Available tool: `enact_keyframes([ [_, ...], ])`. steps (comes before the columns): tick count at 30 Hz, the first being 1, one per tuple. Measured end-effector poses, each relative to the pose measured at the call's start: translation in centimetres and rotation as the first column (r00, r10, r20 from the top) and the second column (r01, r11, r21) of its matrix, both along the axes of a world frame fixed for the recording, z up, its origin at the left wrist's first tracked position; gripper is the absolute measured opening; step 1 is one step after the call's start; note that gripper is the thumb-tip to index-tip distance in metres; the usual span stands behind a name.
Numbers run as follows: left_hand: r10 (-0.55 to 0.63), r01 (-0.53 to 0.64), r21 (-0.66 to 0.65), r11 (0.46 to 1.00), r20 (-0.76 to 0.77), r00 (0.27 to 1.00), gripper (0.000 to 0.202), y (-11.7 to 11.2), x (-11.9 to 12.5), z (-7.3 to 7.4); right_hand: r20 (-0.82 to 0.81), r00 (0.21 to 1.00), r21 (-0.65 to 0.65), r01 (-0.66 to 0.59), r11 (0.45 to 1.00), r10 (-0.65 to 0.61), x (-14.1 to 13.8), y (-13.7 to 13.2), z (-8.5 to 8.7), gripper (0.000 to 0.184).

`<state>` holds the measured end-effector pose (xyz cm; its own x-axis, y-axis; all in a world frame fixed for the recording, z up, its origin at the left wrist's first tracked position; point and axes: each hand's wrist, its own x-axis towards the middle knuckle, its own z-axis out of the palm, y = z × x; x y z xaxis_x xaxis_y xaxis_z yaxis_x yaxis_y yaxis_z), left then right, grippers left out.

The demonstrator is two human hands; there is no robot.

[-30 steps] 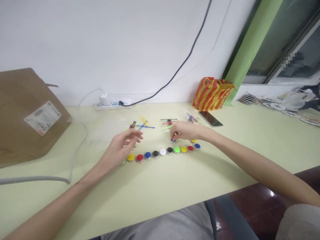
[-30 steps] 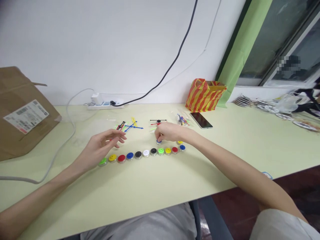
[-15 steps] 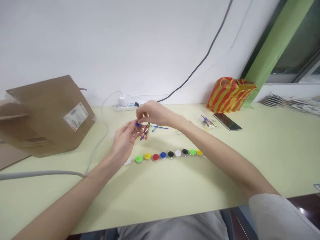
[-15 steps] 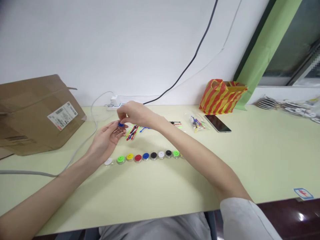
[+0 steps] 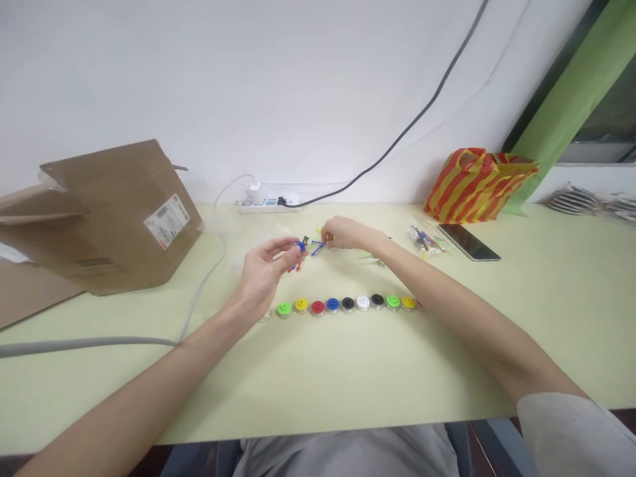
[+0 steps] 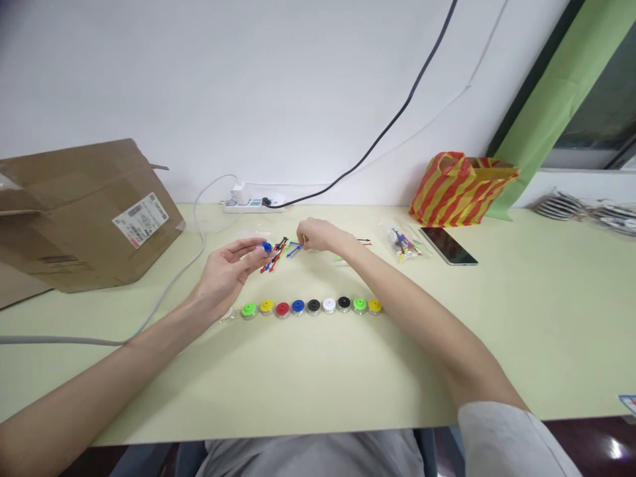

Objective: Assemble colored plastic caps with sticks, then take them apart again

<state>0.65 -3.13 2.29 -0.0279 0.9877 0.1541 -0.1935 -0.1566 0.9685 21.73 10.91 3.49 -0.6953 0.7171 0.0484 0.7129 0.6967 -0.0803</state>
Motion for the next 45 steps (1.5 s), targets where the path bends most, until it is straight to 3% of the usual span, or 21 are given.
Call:
enact_keyframes([
  [5, -0.033, 0.034, 0.007, 0.999, -0.033, 0.999, 0.043, -0.2, 0.0, 0.2, 0.024, 0.998, 0.018, 0.056, 0.998, -0.056, 0.2, 0.1, -0.3, 0.020],
  [14, -0.021, 0.021, 0.001, 1.000, -0.115, 0.993, 0.040, -0.2, 0.1, 0.1, -0.025, 0.999, -0.051, 0.040, 0.998, -0.041, 0.9, -0.1, 0.2, 0.022],
  [19, -0.075, 0.074, -0.009, 0.997, -0.113, 0.991, 0.040, -0.4, 0.4, 0.1, -0.025, 0.999, -0.105, 0.033, 0.994, -0.036, 0.5, -0.4, 0.1, 0.021],
  [25, -0.068, 0.068, -0.005, 0.998, -0.144, 0.987, 0.038, -0.7, 0.7, 0.2, -0.103, 0.995, -0.158, -0.014, 0.987, -0.002, 0.4, -1.5, 1.6, 0.013],
  [30, -0.059, 0.060, 0.007, 0.998, -0.096, 0.994, 0.034, -0.7, 0.7, 0.4, -0.298, 0.952, -0.188, -0.125, 0.974, 0.065, 0.7, -2.5, 4.3, 0.008],
  [34, -0.049, 0.050, 0.014, 0.999, -0.064, 0.997, 0.033, -0.6, 0.6, 0.4, -0.481, 0.865, -0.237, -0.283, 0.929, 0.141, 0.3, -3.7, 6.0, 0.015],
  [39, -0.049, 0.050, 0.030, 0.998, -0.059, 0.997, 0.032, -0.8, 0.6, 0.5, -0.584, 0.794, -0.336, -0.429, 0.838, 0.172, -0.6, -5.4, 6.5, 0.018],
  [45, -0.029, 0.031, 0.062, 0.998, -0.023, 0.999, 0.032, -1.0, 0.9, 0.6, -0.608, 0.774, -0.360, -0.466, 0.808, 0.176, -0.9, -5.5, 6.5, 0.019],
])
